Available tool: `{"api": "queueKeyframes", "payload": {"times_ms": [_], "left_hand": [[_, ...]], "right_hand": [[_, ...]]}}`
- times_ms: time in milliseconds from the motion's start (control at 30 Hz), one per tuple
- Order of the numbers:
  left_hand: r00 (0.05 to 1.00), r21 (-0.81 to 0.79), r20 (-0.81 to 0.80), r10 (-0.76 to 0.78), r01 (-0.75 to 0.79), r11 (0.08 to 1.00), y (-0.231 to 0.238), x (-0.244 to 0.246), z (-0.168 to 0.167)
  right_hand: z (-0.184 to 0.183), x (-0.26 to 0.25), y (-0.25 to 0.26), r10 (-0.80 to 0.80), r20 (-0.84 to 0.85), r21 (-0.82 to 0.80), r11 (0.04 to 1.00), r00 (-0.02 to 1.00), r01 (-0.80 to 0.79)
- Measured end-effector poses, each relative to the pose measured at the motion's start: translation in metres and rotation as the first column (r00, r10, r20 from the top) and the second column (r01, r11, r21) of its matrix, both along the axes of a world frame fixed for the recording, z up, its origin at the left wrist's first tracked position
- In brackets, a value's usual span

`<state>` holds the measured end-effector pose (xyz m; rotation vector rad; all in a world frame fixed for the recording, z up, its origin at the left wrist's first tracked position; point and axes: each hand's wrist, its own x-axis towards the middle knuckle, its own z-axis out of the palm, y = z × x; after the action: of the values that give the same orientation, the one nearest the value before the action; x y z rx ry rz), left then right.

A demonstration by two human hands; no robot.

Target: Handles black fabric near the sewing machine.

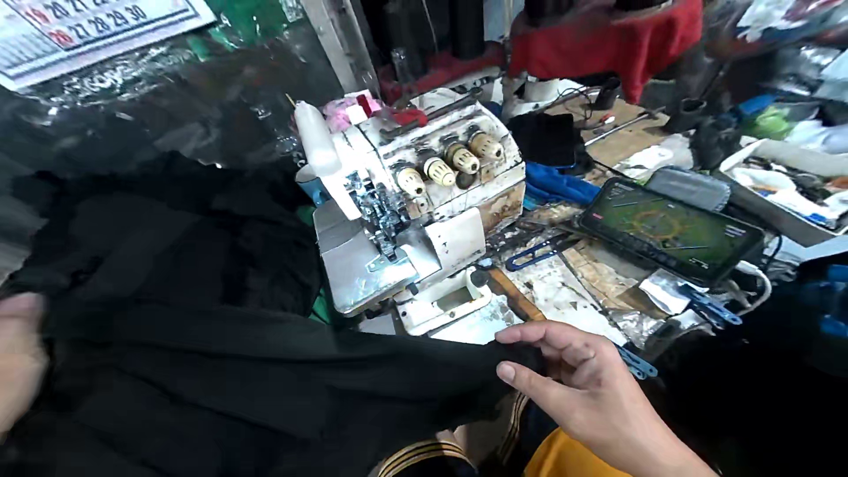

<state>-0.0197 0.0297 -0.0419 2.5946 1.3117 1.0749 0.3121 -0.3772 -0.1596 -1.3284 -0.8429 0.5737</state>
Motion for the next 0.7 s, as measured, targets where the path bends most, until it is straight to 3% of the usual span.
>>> {"api": "queueKeyframes", "payload": {"times_ms": [33,100,167,233,300,400,700], "left_hand": [[0.992,-0.013,-0.117,-0.053,0.052,0.999,-0.053,0.033,0.016],[0.917,-0.029,-0.212,-0.339,0.341,0.940,-0.142,0.093,0.026],[0.775,-0.088,-0.236,-0.587,0.584,0.807,-0.195,0.140,-0.001],[0.648,-0.209,-0.238,-0.723,0.693,0.690,-0.230,0.178,-0.032],[0.579,-0.327,-0.210,-0.788,0.718,0.614,-0.244,0.200,-0.050],[0.569,-0.352,-0.112,-0.815,0.744,0.568,-0.243,0.204,-0.058],[0.587,-0.361,-0.159,-0.794,0.714,0.600,-0.240,0.188,-0.026]], "right_hand": [[0.001,0.001,0.000,0.015,0.014,-0.013,1.000,1.000,-0.015],[0.003,0.003,0.000,0.053,0.031,-0.027,0.998,0.998,-0.052],[0.007,0.002,0.000,0.082,0.048,-0.023,0.996,0.995,-0.081],[0.012,0.002,0.000,0.083,0.074,-0.011,0.997,0.994,-0.083],[0.015,0.002,-0.002,0.068,0.105,-0.005,0.998,0.992,-0.068],[0.018,0.002,-0.002,0.062,0.149,-0.013,0.998,0.987,-0.061],[0.015,0.009,-0.003,0.280,0.065,-0.074,0.958,0.958,-0.275]]}}
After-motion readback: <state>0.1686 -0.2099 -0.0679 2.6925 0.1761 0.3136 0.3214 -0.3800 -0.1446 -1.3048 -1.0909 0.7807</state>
